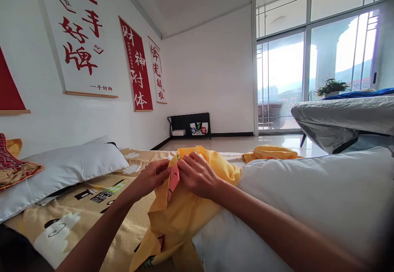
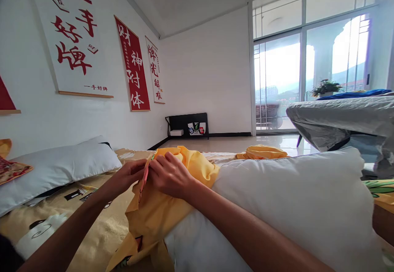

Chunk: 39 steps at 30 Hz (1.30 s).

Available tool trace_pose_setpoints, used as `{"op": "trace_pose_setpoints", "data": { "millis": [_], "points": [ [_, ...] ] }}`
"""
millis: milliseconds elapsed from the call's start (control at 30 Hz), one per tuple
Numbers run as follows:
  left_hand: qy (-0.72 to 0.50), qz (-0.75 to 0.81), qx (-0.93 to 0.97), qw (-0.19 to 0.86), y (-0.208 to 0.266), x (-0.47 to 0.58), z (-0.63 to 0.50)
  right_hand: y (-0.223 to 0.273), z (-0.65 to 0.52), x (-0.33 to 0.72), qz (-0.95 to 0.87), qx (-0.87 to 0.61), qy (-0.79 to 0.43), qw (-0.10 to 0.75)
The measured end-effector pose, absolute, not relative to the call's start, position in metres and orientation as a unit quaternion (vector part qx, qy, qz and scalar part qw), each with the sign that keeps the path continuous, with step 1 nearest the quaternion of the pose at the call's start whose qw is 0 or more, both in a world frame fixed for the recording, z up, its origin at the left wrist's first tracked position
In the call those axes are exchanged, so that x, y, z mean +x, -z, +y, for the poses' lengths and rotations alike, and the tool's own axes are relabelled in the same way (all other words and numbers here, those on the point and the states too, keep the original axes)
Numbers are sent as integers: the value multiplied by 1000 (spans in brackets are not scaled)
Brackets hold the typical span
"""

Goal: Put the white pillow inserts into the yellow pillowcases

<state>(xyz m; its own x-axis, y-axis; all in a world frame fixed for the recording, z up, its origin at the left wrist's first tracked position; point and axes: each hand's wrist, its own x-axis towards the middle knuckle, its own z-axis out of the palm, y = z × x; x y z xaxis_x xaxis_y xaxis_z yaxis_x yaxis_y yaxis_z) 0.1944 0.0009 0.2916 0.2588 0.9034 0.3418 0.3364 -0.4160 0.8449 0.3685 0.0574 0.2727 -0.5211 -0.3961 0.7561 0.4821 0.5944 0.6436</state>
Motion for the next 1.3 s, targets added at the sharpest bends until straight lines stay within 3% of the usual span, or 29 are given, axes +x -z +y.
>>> {"op": "trace_pose_setpoints", "data": {
  "millis": [167, 367, 567, 800, 1300],
  "points": [
    [-466, 418, 700, 343, -288, 187, 6, -274, 57, 370, -767, -28, 443, 463],
    [-475, 377, 638, 474, -278, 178, 16, -276, 56, 371, -772, -17, 426, 472],
    [-476, 360, 604, 528, -280, 182, 18, -272, 61, 372, -771, -33, 421, 476],
    [-494, 366, 582, 531, -293, 188, 18, -271, 64, 374, -801, -75, 397, 442],
    [-519, 353, 576, 523, -308, 179, 15, -280, 62, 380, -812, -104, 347, 458]
  ]
}}
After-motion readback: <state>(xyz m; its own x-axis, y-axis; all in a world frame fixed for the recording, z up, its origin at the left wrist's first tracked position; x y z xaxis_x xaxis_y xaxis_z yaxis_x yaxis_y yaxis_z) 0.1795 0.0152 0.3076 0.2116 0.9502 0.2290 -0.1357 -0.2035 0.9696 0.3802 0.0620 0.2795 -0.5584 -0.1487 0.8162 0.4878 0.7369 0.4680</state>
